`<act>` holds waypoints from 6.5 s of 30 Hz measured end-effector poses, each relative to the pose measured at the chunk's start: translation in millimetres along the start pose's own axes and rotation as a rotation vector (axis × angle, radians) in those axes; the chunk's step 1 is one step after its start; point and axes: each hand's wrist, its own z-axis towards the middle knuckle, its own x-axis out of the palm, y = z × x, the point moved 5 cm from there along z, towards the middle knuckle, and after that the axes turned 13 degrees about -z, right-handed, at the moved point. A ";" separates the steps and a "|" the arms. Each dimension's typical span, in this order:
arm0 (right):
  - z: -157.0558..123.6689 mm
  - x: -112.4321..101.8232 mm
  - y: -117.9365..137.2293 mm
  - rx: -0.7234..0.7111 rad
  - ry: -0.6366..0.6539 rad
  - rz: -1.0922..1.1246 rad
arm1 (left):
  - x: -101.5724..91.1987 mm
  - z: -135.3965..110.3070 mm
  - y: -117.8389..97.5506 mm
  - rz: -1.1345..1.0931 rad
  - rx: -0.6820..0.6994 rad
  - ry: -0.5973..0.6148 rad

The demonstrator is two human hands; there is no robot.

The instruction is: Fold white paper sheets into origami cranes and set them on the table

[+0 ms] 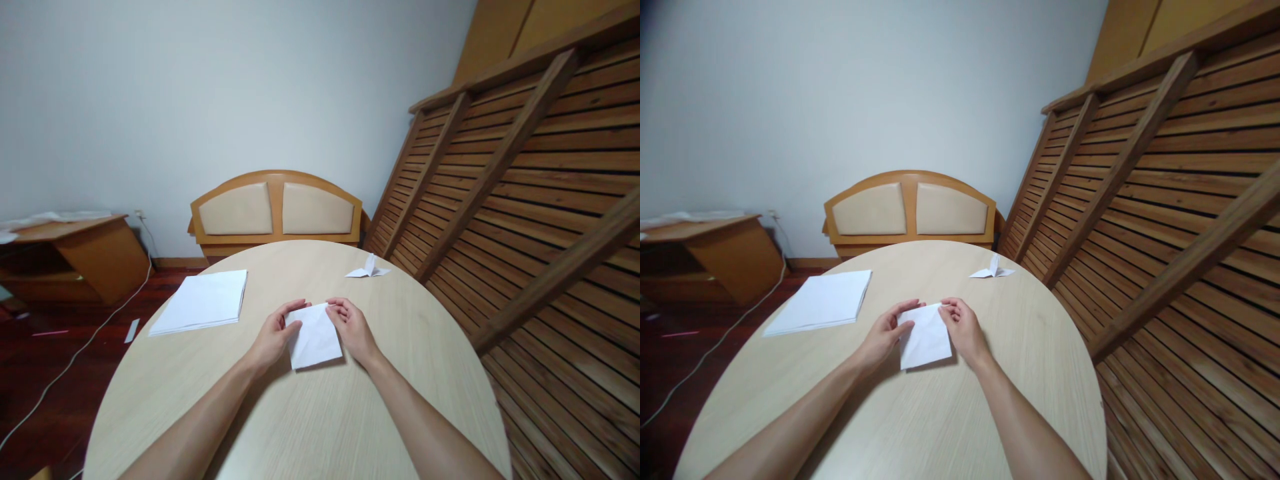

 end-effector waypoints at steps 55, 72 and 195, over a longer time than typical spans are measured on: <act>0.3 -15.4 -2.8 -0.008 0.008 -0.444 | -15.1 -4.0 -22.2 0.805 0.260 -0.254; -7.5 1.6 23.6 -0.156 0.057 -0.191 | 19.1 -14.1 -12.5 1.011 0.184 -0.005; -26.5 19.1 29.1 -0.613 0.439 -0.748 | -9.2 -15.0 -15.9 1.337 0.338 0.599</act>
